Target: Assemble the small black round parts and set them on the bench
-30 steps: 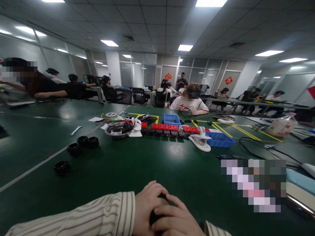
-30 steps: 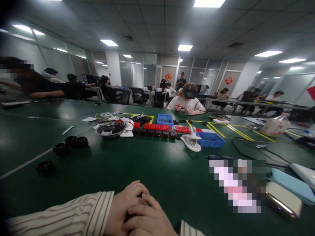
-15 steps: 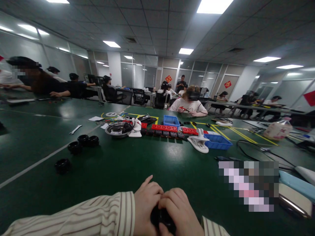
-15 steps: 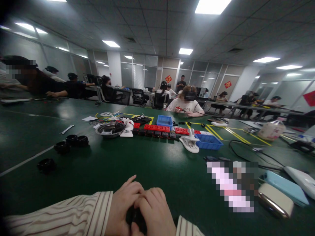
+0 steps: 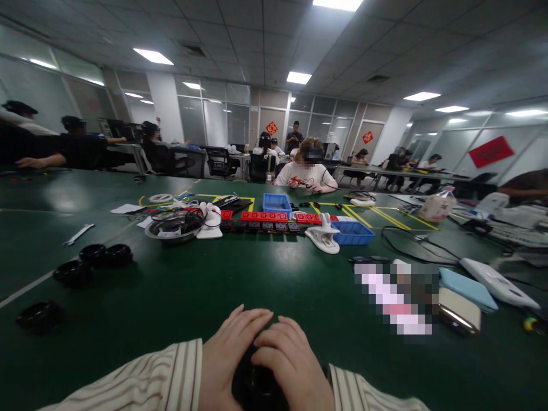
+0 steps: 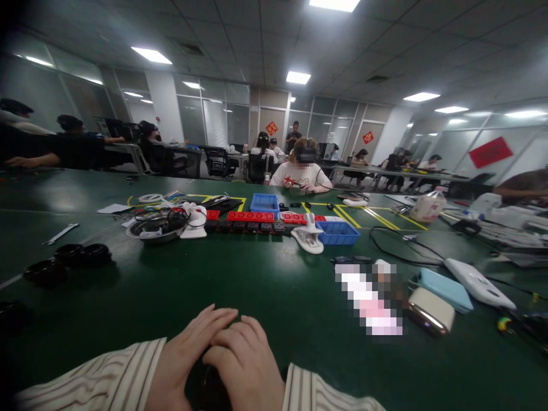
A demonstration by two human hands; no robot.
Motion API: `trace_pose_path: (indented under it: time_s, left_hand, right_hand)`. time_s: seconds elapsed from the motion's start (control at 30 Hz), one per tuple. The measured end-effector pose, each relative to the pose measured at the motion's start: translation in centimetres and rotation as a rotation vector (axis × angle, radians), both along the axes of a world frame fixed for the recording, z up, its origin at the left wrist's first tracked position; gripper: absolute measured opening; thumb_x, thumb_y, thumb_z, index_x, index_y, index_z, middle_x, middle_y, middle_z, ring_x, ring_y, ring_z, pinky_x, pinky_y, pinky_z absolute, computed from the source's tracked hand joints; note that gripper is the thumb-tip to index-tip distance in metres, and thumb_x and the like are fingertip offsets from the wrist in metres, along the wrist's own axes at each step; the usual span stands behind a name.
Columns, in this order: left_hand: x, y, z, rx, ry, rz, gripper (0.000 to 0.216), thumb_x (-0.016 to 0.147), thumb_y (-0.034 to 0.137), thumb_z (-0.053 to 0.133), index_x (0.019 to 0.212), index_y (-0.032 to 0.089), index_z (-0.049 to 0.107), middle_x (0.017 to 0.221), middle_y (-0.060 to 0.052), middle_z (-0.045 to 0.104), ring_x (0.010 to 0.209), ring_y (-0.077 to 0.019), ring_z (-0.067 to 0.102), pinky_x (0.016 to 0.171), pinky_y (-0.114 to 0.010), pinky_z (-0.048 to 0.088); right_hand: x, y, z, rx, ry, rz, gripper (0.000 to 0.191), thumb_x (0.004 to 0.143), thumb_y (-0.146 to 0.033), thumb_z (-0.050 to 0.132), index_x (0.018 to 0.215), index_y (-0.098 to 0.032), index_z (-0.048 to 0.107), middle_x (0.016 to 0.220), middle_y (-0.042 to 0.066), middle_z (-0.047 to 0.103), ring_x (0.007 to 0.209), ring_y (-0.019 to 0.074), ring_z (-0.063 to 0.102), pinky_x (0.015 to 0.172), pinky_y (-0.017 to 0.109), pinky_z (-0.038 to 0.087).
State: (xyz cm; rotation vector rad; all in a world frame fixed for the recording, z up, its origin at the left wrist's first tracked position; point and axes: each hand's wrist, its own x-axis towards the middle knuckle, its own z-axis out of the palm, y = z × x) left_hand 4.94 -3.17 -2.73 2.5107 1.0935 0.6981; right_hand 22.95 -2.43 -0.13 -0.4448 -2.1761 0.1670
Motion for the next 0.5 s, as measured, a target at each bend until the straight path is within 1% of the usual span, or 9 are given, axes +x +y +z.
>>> trace_pose_path:
  time_s: [0.03,0.07,0.13,0.2,0.27,0.33,0.4,0.43,0.5]
  left_hand:
    - [0.2,-0.2,-0.1,0.035,0.001,0.024,0.1,0.055,0.066,0.062,0.134,0.022,0.018,0.133,-0.012,0.038,0.119,-0.0323,0.039,0.105,-0.054,0.017]
    - [0.4,-0.3,0.0,0.063,0.006,0.054,0.097,0.055,0.066,0.063,0.13,0.021,0.023,0.128,-0.013,0.042,0.116,-0.0316,0.041,0.105,-0.055,0.016]
    - [1.0,-0.6,0.2,0.079,0.028,0.111,0.076,0.055,0.057,0.066,0.115,0.019,0.039,0.112,-0.01,0.051,0.107,-0.0287,0.048,0.105,-0.055,0.014]
    - [1.5,-0.8,0.7,0.041,0.066,0.131,0.055,0.056,0.047,0.067,0.099,0.018,0.048,0.098,-0.007,0.054,0.097,-0.0255,0.052,0.104,-0.054,0.016]
    - [1.7,-0.9,1.3,-0.015,0.103,0.113,0.047,0.055,0.044,0.066,0.091,0.018,0.052,0.092,-0.005,0.054,0.09,-0.0237,0.053,0.104,-0.054,0.018]
    - [1.7,-0.9,1.7,-0.056,0.118,0.097,0.049,0.052,0.043,0.068,0.092,0.019,0.054,0.092,-0.004,0.054,0.088,-0.023,0.053,0.103,-0.054,0.019]
    - [1.6,-0.8,1.9,-0.084,0.113,0.082,0.049,0.049,0.039,0.07,0.092,0.02,0.055,0.093,-0.003,0.053,0.088,-0.0224,0.052,0.103,-0.053,0.019]
    - [1.5,-0.7,1.9,-0.095,0.111,0.073,0.049,0.048,0.037,0.07,0.091,0.021,0.056,0.093,-0.002,0.052,0.089,-0.0223,0.052,0.103,-0.053,0.018]
    - [1.3,-0.5,1.8,-0.112,0.117,0.043,0.049,0.044,0.035,0.072,0.089,0.022,0.057,0.095,-0.001,0.052,0.09,-0.0228,0.052,0.103,-0.053,0.019]
  right_hand:
    - [-0.1,-0.1,-0.1,-0.038,0.029,-0.042,0.048,0.088,-0.059,0.027,0.091,-0.018,0.052,0.087,0.004,0.06,0.084,0.0164,0.056,0.084,0.033,0.037]
    - [-0.1,-0.2,-0.3,-0.066,0.05,-0.071,0.052,0.085,-0.063,0.028,0.09,-0.018,0.052,0.086,0.004,0.059,0.08,0.017,0.055,0.078,0.033,0.039]
    - [-0.4,-0.3,-0.7,-0.104,0.07,-0.101,0.06,0.079,-0.071,0.028,0.088,-0.017,0.052,0.082,0.005,0.058,0.074,0.0174,0.053,0.07,0.032,0.04]
    - [-0.6,-0.4,-1.0,-0.135,0.053,-0.13,0.064,0.075,-0.075,0.027,0.085,-0.016,0.052,0.08,0.005,0.056,0.071,0.0178,0.051,0.068,0.032,0.039]
    - [-0.6,-0.5,-1.0,-0.186,-0.002,-0.174,0.065,0.074,-0.076,0.027,0.079,-0.016,0.052,0.076,0.005,0.054,0.07,0.0183,0.048,0.066,0.034,0.039]
    - [-0.6,-0.7,-0.9,-0.223,-0.084,-0.167,0.056,0.079,-0.067,0.031,0.076,-0.016,0.052,0.076,0.005,0.053,0.07,0.0186,0.046,0.066,0.034,0.038]
    - [-0.5,-0.8,-0.6,-0.225,-0.137,-0.115,0.039,0.081,-0.052,0.037,0.077,-0.016,0.052,0.077,0.005,0.053,0.073,0.0187,0.046,0.067,0.034,0.037]
    - [-0.4,-0.8,-0.5,-0.215,-0.149,-0.075,0.031,0.08,-0.044,0.038,0.079,-0.016,0.052,0.079,0.005,0.053,0.075,0.0187,0.046,0.068,0.034,0.037]
    - [-0.3,-0.7,-0.4,-0.185,-0.154,0.013,0.022,0.076,-0.034,0.039,0.082,-0.016,0.051,0.082,0.005,0.054,0.078,0.0186,0.046,0.07,0.034,0.037]
